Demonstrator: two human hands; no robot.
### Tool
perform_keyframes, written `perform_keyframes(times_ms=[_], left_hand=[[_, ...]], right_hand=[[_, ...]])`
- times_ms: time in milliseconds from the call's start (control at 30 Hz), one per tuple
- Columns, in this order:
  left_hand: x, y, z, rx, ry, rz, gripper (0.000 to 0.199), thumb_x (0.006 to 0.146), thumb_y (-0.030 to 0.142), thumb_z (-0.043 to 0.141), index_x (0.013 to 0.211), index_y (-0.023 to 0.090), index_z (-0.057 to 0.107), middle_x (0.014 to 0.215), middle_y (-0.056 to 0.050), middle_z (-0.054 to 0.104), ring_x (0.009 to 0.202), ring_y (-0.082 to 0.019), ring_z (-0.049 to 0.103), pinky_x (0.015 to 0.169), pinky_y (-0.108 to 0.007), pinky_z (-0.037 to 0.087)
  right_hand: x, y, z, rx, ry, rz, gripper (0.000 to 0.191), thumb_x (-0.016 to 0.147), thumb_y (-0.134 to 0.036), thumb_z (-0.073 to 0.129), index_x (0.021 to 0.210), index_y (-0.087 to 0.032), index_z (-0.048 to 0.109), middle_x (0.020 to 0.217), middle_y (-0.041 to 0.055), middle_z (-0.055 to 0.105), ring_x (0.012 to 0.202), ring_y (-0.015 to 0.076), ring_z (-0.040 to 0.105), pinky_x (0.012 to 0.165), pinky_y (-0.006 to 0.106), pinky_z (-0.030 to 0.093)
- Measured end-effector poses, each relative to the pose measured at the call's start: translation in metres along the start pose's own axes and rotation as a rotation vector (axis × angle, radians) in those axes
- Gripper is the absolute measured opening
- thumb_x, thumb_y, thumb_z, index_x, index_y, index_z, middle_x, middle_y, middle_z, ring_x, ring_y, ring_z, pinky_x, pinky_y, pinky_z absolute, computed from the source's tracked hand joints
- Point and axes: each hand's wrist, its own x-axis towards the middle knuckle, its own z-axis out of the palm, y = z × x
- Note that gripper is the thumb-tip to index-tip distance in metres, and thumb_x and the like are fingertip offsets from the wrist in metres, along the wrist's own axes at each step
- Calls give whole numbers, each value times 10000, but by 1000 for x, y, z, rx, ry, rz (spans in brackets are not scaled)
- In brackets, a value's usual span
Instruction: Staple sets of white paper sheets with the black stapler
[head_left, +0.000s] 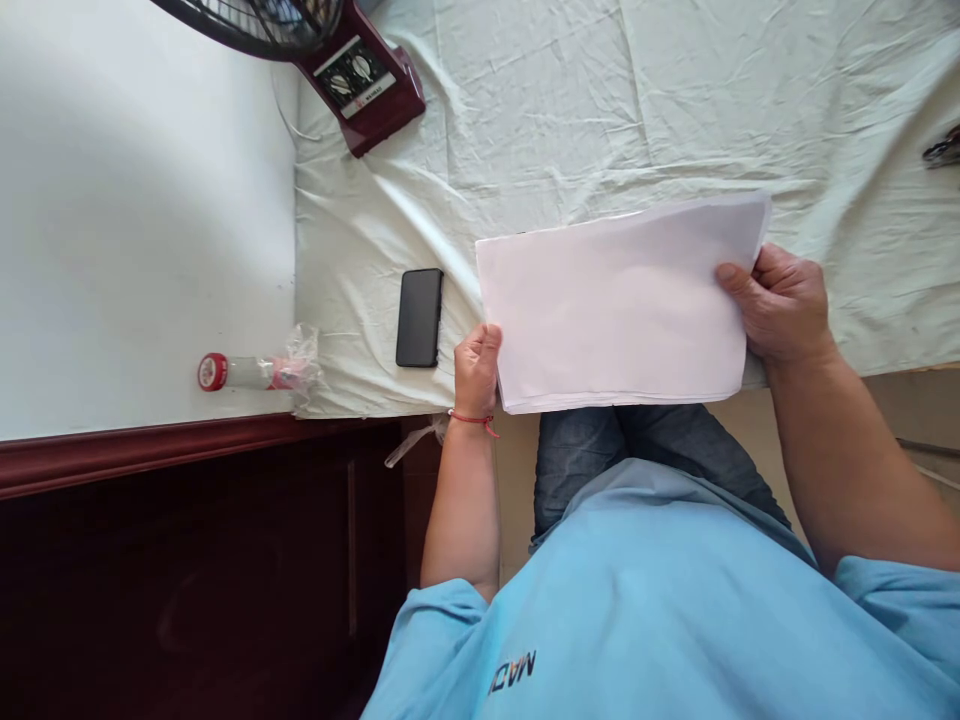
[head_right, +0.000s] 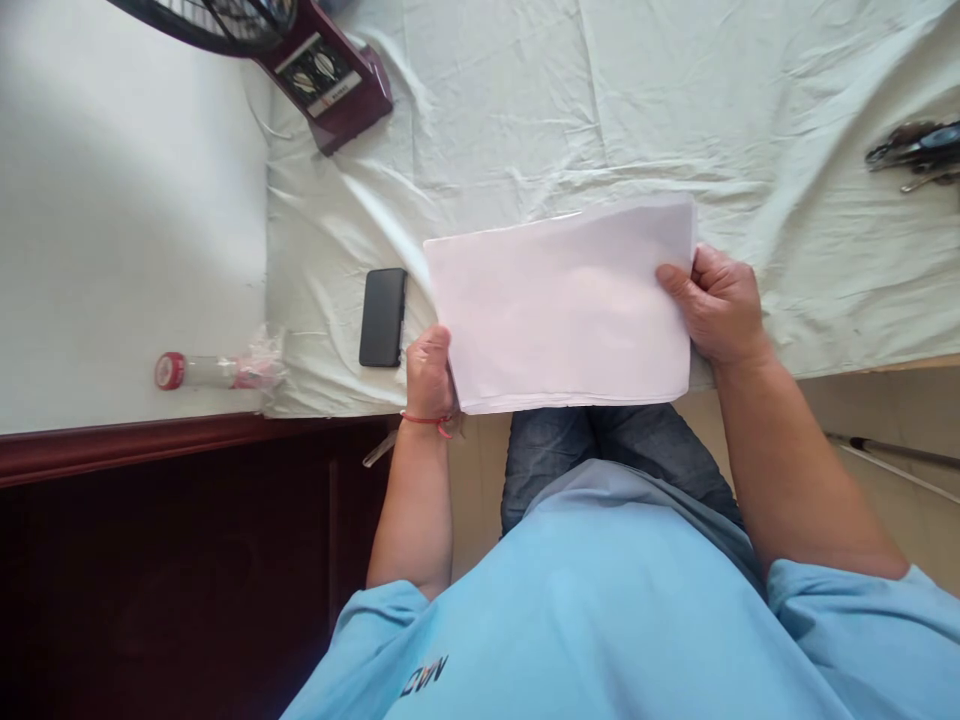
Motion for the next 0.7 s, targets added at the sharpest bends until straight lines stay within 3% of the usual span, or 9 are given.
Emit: perform_keyframes(times_ms=[100,267,333,433,533,600,700], left_hand=[[1,0,2,48,26,6,463,835,609,882,1005,183,823,937,-37,838,908,-168,770,847,-264,608],[0,4,5,-48,153,94,448,821,617,890,1018,218,837,1007,-36,856,984,-166,780,938,-278,620],[1,13,6,-36,202,176,438,814,622,895,982,223,833,975,-30,846,1013,-174,780,976,-291,617],[5,32,3,4,250,328,432,839,639,867,965,229,822,969,-21,827,1115,-200,773,1081,-336,592],[8,46,-3,17,258,437,489,857,700,818,1015,237,812,1010,-22,810,1187,-230,765,1159,-397,567],[9,45,-10,40,234,447,553,830,757,805,1001,231,802,983,-26,796,1151,-240,778,1143,-415,584],[9,28,-18,138,122,354,590,775,765,842,965,209,791,937,-48,793,1093,-246,789,1086,-405,622]], right_hand=[[-5,-5,-1,-2,-32,23,449,769,-539,950,1028,-198,816,911,26,766,723,103,635,611,220,540],[-12,-16,3,-55,-154,126,460,702,-488,1001,1014,-186,849,1077,69,817,896,192,753,792,338,677],[-10,-24,10,-48,-129,51,370,709,-445,1002,900,-176,834,1029,56,811,930,199,756,858,369,687],[-3,-42,20,-28,-42,-174,332,713,-384,1004,753,-166,757,1000,26,792,1054,202,753,1040,418,653],[4,-63,22,-67,-55,-333,376,722,-430,996,898,-174,785,1120,29,796,1211,245,742,1168,495,588],[6,-72,17,-102,-98,-360,420,713,-441,999,978,-184,797,1170,32,795,1266,261,727,1206,517,561],[5,-72,7,-186,-231,-254,444,706,-441,999,1020,-189,811,1175,44,798,1215,266,739,1148,512,609]])
